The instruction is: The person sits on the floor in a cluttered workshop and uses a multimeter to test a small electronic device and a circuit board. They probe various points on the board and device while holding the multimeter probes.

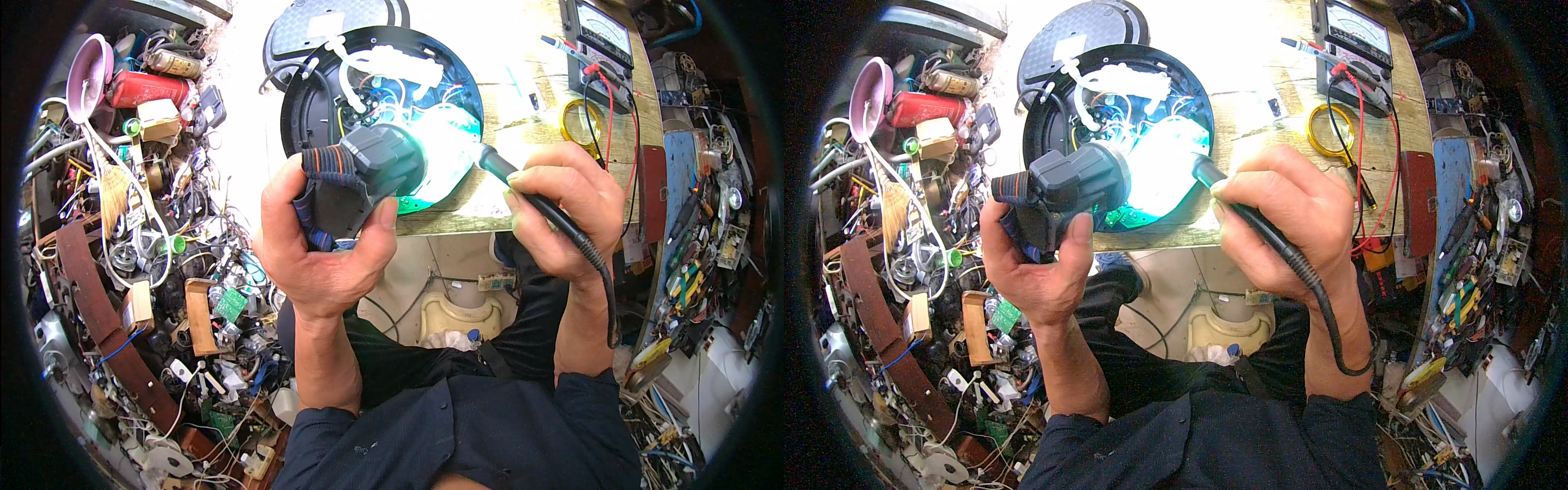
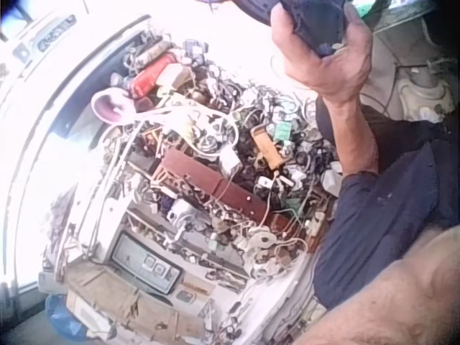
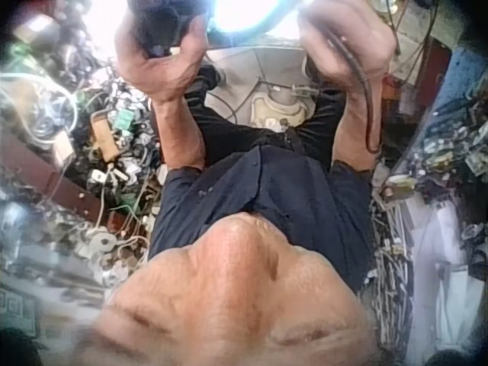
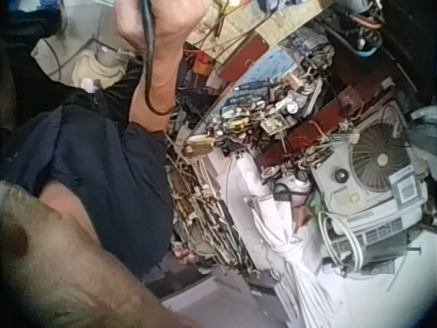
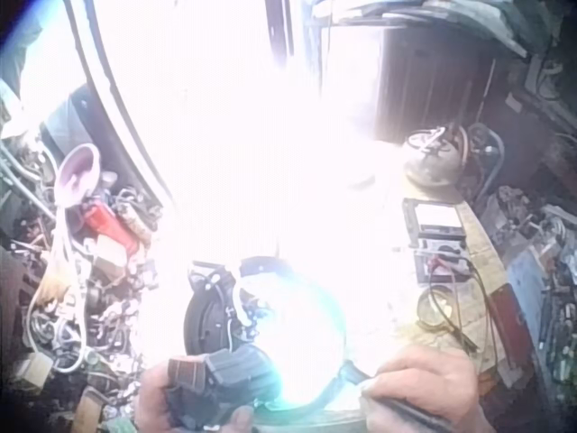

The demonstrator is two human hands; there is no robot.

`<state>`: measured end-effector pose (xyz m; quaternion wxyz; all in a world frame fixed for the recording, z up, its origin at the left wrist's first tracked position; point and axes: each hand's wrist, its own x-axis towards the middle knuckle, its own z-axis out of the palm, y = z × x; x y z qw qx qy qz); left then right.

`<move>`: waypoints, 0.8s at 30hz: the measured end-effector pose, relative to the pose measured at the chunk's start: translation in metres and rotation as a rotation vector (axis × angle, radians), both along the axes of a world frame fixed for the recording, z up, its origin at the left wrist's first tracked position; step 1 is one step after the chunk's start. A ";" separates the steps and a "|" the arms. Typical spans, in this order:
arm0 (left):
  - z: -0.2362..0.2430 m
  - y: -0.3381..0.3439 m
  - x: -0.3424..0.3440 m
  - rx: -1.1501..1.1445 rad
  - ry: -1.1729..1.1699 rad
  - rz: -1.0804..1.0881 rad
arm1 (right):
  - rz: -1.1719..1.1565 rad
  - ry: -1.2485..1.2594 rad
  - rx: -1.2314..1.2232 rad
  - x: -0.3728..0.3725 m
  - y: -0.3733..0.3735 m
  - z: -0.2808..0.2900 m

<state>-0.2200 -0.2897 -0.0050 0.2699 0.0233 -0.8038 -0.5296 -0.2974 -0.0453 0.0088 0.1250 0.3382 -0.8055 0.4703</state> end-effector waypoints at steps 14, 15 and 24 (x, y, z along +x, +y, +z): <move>0.000 -0.001 -0.001 -0.035 0.022 -0.016 | -0.020 -0.042 0.016 0.002 0.001 0.002; 0.000 -0.001 -0.001 -0.042 0.022 -0.018 | -0.029 -0.024 0.006 0.001 -0.001 0.001; -0.002 0.000 -0.001 -0.034 0.026 -0.011 | -0.035 -0.017 -0.008 0.000 -0.003 0.001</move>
